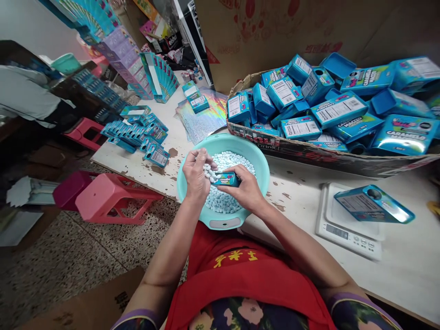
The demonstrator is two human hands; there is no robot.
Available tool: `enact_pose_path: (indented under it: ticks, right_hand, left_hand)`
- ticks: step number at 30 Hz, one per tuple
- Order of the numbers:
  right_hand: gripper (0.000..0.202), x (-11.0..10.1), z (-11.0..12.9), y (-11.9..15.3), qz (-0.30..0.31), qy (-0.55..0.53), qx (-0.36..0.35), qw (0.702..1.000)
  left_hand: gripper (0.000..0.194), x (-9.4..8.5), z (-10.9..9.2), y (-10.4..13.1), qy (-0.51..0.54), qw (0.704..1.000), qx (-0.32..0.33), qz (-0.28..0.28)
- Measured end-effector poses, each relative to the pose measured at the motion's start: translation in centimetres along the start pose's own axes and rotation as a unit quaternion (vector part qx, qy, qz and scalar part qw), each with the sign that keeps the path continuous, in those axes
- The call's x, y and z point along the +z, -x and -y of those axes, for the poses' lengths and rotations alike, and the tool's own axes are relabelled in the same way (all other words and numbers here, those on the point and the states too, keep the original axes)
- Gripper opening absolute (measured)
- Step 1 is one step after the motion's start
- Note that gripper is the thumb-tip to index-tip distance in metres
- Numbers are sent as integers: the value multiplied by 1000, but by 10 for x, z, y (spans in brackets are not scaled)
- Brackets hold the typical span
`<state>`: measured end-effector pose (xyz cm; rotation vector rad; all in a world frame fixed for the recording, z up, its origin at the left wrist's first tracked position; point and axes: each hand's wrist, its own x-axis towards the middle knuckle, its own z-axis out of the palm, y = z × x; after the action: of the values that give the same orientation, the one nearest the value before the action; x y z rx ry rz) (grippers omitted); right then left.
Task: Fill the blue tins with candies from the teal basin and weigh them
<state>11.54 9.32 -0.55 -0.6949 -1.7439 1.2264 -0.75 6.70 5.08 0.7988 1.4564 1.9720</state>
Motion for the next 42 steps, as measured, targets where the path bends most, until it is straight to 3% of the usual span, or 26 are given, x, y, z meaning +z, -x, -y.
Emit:
enact_pose_path:
  ticks: [12, 20, 25, 28, 33, 35, 38, 42]
  right_hand:
    - [27, -1, 1, 2, 1, 3, 33, 999]
    - [27, -5, 2, 2, 1, 9, 56, 998]
    - [28, -6, 4, 2, -1, 11, 64, 998]
    - [27, -5, 6, 3, -3, 12, 63, 998]
    - [30, -8, 6, 2, -10, -2, 70, 998]
    - [33, -11, 4, 2, -30, -16, 77, 996]
    - [37, -13, 0, 3, -52, -42, 92, 994]
    - [34, -11, -1, 7, -41, -36, 73, 996]
  left_hand:
    - [44, 9, 3, 8, 4, 1000, -2, 22]
    - [31, 4, 5, 16, -1, 998, -4, 62]
    - [32, 5, 4, 22, -44, 998, -21, 45]
    - [30, 5, 4, 21, -68, 995, -21, 75]
    - [30, -10, 3, 14, -114, 993, 17, 24]
    - [26, -19, 4, 16, -206, 977, 10, 52]
    - [40, -31, 8, 21, -328, 936, -11, 124]
    - [44, -35, 15, 20, -341, 926, -41, 158]
